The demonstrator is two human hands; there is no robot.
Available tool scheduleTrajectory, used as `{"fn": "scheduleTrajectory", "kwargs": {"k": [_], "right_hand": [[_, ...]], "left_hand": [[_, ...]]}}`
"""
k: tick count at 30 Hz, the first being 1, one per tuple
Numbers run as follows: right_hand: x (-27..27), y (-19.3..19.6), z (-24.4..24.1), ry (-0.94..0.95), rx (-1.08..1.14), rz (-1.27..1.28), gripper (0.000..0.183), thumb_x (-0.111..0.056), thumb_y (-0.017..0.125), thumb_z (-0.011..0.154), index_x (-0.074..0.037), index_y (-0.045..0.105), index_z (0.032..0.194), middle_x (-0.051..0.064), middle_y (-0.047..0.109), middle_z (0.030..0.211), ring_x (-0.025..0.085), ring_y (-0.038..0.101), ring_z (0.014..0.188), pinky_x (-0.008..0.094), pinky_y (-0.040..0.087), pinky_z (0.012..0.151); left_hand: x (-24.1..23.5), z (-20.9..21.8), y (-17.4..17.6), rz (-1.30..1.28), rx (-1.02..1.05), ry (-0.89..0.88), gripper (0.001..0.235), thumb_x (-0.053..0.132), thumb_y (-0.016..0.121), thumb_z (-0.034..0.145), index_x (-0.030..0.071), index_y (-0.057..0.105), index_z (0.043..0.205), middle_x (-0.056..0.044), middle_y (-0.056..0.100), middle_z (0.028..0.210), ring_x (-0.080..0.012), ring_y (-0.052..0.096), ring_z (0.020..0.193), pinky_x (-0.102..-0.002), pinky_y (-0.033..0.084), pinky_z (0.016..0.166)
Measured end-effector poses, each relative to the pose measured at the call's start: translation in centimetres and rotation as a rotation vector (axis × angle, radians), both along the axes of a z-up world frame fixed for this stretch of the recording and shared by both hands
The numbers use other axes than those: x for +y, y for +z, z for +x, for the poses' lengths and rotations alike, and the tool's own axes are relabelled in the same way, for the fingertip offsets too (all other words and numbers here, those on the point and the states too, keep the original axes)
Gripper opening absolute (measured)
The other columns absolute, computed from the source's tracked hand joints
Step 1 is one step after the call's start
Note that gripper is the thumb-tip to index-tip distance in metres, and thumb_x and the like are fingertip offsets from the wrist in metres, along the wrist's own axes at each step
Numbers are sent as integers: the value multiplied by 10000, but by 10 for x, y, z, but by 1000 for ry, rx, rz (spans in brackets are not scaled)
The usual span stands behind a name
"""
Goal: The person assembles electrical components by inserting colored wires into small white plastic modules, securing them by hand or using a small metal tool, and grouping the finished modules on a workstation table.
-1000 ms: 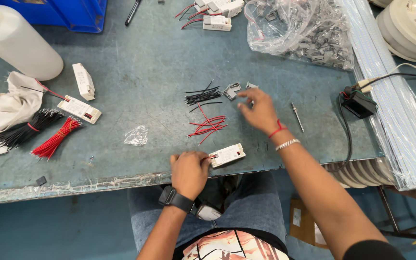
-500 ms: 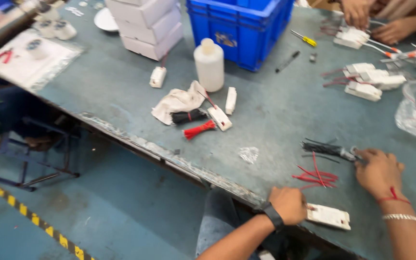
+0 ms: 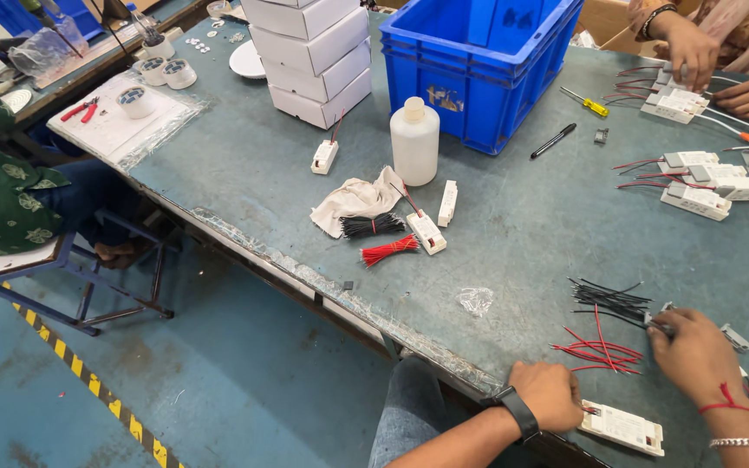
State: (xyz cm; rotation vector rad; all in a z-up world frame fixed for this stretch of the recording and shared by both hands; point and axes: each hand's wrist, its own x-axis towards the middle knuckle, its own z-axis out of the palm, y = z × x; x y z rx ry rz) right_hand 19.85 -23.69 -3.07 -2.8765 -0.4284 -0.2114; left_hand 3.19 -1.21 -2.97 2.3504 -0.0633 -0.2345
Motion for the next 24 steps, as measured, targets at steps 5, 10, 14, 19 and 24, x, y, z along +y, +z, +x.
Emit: {"fn": "scheduleTrajectory", "kwargs": {"k": [5,10,14,19,24], "right_hand": [[1,20,-26,-58,-93,197,237,-278,723,940,-83,773,1066,73,719,1319,287,718,847,398,564,905],[-22,17,-54,-179,214,930,272,-146,733,997,58,655,1160,237,753,1043,212,726,859,363,563,783],[-49,-20,-84,-153,407,1351,489,-29,678,985,-21,526,1449,236,721,1165,264,670,816,381,516,671],[-75,-67,-103,-141,549,1442,479,94,604,957,58,584,1435,283,659,1265,331,634,914,470,505,693],[-65,-65,-113,-89,671,1589,449,133,520,891,62,578,1331,311,626,1310,424,699,1051,544,584,867]], "left_hand": [[-2,-1,-8,21,-62,19,191,285,668,787,176,807,860,-136,762,837,-342,729,843,-511,465,894],[0,-4,1,14,-39,-2,246,334,661,796,149,805,873,-138,755,820,-349,722,831,-509,457,880],[0,-5,5,36,-45,-3,244,322,643,806,163,809,886,-130,755,824,-346,722,830,-502,458,874],[-1,-4,4,40,-46,4,212,303,652,793,192,809,884,-118,757,825,-339,722,830,-497,459,859],[-3,-2,5,26,-24,28,190,308,674,782,198,810,857,-113,757,820,-326,723,828,-481,457,846]]}}
